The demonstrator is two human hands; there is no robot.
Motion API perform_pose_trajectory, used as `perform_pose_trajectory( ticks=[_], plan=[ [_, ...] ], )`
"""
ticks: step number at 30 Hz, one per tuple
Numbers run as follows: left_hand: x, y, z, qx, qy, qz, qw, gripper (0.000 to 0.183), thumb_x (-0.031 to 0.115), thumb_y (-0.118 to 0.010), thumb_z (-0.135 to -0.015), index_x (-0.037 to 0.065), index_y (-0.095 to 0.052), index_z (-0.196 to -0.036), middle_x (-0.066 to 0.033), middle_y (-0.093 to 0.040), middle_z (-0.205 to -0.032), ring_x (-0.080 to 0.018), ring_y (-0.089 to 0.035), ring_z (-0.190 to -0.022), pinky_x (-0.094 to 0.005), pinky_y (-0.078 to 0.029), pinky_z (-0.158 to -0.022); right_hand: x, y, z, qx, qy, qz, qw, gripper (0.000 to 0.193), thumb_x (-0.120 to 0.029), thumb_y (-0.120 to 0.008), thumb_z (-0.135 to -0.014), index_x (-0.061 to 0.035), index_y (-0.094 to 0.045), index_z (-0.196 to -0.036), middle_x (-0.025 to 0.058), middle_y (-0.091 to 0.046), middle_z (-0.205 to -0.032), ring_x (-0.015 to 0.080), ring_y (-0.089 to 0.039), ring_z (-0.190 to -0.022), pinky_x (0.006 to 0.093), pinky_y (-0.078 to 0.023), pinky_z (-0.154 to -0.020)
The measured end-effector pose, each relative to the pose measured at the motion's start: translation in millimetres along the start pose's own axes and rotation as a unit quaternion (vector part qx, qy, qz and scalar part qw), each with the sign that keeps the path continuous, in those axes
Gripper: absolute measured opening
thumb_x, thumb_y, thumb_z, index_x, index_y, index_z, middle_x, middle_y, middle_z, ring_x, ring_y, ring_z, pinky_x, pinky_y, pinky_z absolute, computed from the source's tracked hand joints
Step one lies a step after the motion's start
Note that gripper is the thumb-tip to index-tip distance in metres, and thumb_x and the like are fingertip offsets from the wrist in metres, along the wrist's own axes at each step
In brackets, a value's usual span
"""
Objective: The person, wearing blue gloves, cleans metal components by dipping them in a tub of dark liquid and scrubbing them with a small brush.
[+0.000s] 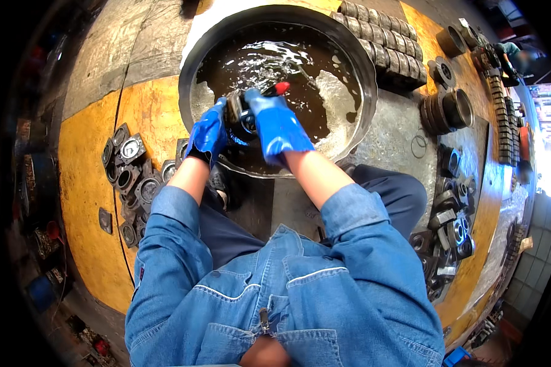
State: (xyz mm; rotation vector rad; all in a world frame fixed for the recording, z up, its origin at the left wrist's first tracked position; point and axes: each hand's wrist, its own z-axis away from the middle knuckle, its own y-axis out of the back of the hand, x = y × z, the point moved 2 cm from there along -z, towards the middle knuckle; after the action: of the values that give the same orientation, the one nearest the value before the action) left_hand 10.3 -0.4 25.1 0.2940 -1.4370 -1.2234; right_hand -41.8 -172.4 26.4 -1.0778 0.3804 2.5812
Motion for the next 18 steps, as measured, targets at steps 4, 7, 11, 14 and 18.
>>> perform_pose_trajectory(
  ticks=[4,7,11,14,18],
  plan=[
    [-29.5,-17.4,-2.6,0.093,-0.07,0.05,0.992,0.038,0.017,-0.044,-0.111,0.007,-0.06,-0.144,-0.0292,-0.07,-0.129,-0.0467,-0.068,-0.119,-0.0493,-0.055,-0.1,51.4,-10.4,4.7,-0.018,0.097,0.115,0.988,0.043,-0.044,-0.063,-0.093,-0.0023,-0.074,-0.091,0.0117,-0.074,-0.079,0.0195,-0.071,-0.077,0.0338,-0.054,-0.073],
    [-30.6,-16.9,-1.4,0.087,-0.054,0.03,0.994,0.038,0.019,-0.043,-0.112,0.008,-0.06,-0.144,-0.0282,-0.07,-0.129,-0.0463,-0.068,-0.119,-0.049,-0.055,-0.1,60.6,5.1,30.0,-0.047,0.17,0.143,0.974,0.034,-0.037,-0.064,-0.095,-0.0062,-0.072,-0.084,0.0081,-0.069,-0.072,0.0152,-0.066,-0.068,0.033,-0.052,-0.067],
    [-31.2,-16.5,-2.7,0.07,-0.038,0.056,0.995,0.041,0.029,-0.04,-0.114,0.008,-0.062,-0.142,-0.0266,-0.071,-0.128,-0.0452,-0.068,-0.119,-0.0474,-0.054,-0.1,75.3,24.8,16.3,-0.07,0.114,0.184,0.974,0.027,-0.031,-0.071,-0.094,-0.0064,-0.072,-0.082,0.0024,-0.069,-0.073,0.0094,-0.062,-0.067,0.0301,-0.052,-0.067],
    [-16.4,-18.0,-8.4,0.021,-0.028,0.047,0.998,0.041,0.023,-0.044,-0.113,0.006,-0.062,-0.146,-0.0222,-0.068,-0.141,-0.0325,-0.063,-0.134,-0.0387,-0.048,-0.112,94.6,65.7,-16.5,-0.027,0.109,0.176,0.978,0.03,-0.033,-0.073,-0.094,-0.0037,-0.075,-0.091,0.0026,-0.072,-0.076,0.0103,-0.064,-0.07,0.0308,-0.054,-0.07],
    [-28.8,-19.8,-13.4,-0.013,0.1,0.263,0.96,0.052,0.042,-0.051,-0.11,0.0,-0.068,-0.137,-0.0162,-0.073,-0.131,-0.0256,-0.068,-0.122,-0.0354,-0.052,-0.104,53.2,69.3,-13.9,0.014,0.149,0.134,0.98,0.034,-0.034,-0.073,-0.095,-0.0002,-0.075,-0.095,0.0042,-0.074,-0.082,0.0111,-0.065,-0.073,0.0321,-0.054,-0.071]
  ],
)
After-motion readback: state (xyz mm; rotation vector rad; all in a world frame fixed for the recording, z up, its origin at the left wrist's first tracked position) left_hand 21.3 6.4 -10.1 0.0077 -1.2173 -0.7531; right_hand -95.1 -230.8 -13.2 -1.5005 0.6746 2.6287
